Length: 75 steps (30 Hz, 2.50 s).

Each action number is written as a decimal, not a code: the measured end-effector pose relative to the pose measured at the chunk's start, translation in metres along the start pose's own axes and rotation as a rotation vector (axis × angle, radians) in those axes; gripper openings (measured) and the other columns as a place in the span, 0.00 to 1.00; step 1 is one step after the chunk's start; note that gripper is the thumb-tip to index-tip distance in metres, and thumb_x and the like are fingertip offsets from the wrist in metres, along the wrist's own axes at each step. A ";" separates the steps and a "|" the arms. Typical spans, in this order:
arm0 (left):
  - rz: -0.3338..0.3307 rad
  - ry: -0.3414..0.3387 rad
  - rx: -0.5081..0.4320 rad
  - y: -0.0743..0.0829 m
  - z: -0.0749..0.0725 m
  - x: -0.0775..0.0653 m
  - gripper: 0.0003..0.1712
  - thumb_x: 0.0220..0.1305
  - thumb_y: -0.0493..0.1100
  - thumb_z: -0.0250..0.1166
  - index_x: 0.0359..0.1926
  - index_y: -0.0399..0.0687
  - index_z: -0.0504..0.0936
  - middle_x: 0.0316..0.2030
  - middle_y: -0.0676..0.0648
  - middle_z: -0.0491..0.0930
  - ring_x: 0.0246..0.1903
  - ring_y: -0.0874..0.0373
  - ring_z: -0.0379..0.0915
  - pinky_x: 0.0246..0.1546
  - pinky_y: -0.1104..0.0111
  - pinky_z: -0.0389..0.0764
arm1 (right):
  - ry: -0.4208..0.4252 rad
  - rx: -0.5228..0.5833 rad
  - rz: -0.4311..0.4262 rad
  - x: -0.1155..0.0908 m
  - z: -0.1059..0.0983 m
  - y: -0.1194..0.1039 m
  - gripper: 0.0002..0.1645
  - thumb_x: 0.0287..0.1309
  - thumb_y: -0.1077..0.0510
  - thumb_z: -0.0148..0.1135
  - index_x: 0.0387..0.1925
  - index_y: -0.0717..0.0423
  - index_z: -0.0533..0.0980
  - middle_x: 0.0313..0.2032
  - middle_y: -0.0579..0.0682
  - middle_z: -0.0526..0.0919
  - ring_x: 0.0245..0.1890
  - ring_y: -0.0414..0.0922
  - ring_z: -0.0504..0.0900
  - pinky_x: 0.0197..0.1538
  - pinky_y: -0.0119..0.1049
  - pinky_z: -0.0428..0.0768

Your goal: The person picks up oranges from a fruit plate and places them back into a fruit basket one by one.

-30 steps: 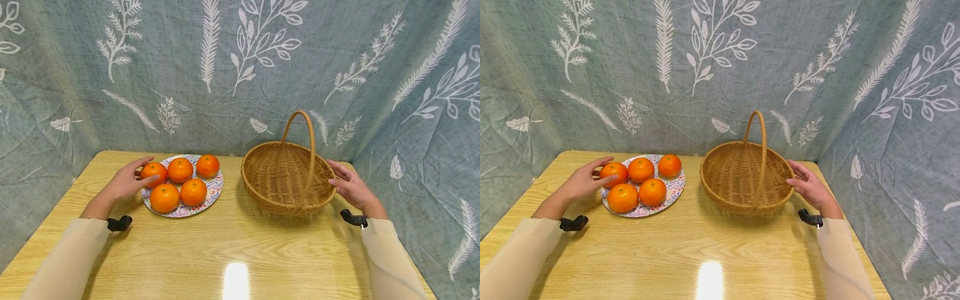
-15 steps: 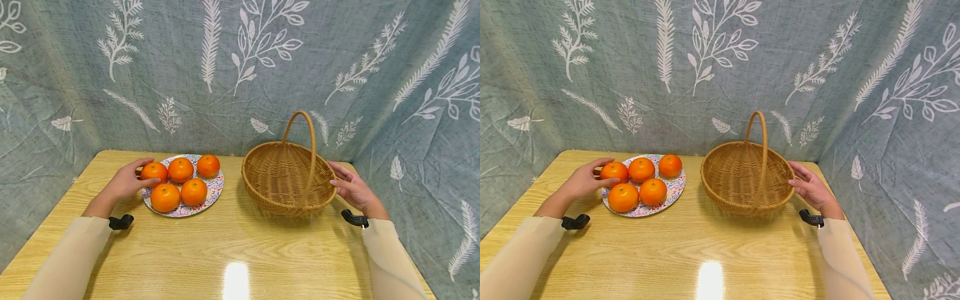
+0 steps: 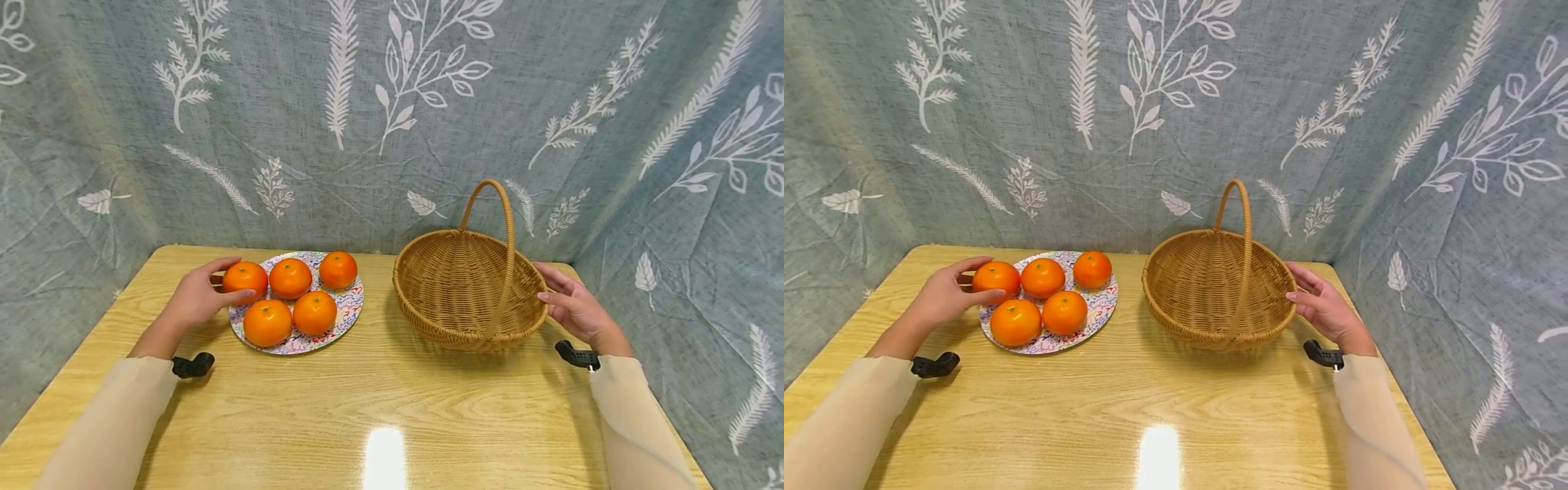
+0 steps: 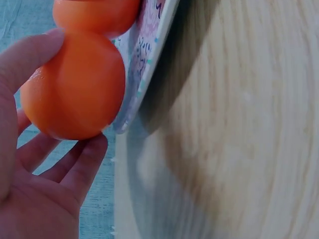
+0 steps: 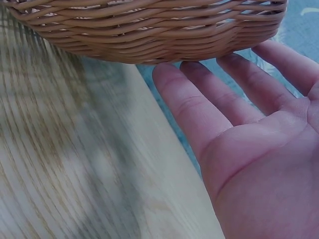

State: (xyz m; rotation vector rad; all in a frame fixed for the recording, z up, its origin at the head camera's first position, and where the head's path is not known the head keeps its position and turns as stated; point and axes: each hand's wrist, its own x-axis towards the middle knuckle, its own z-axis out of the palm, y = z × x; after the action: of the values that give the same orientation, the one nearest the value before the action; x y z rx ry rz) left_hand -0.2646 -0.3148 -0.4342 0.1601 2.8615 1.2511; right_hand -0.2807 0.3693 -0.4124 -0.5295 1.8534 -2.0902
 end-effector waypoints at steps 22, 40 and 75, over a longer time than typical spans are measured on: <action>0.106 0.043 -0.023 0.059 -0.010 -0.001 0.49 0.62 0.56 0.75 0.76 0.42 0.64 0.67 0.31 0.71 0.61 0.33 0.74 0.44 0.73 0.82 | -0.052 0.063 -0.020 -0.002 -0.003 0.002 0.40 0.74 0.75 0.42 0.81 0.65 0.41 0.71 0.48 0.70 0.63 0.41 0.79 0.55 0.35 0.85; 0.256 -0.029 -0.070 0.138 0.028 0.019 0.44 0.62 0.56 0.75 0.74 0.50 0.69 0.66 0.40 0.75 0.59 0.40 0.76 0.55 0.47 0.82 | -0.058 0.059 -0.023 -0.001 -0.005 0.003 0.40 0.73 0.75 0.42 0.81 0.65 0.44 0.71 0.48 0.70 0.63 0.42 0.79 0.54 0.36 0.86; 0.402 -0.217 -0.220 0.225 0.095 0.065 0.40 0.61 0.53 0.75 0.72 0.54 0.73 0.60 0.47 0.80 0.54 0.51 0.80 0.52 0.57 0.85 | -0.041 0.056 -0.020 -0.004 -0.002 0.004 0.41 0.73 0.74 0.43 0.81 0.66 0.41 0.70 0.47 0.72 0.63 0.41 0.79 0.55 0.36 0.86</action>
State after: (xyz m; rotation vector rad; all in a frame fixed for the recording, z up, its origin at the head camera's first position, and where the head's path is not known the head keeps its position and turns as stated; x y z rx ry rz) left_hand -0.3039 -0.0869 -0.3325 0.8429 2.5607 1.4873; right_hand -0.2786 0.3723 -0.4167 -0.5752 1.7693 -2.1212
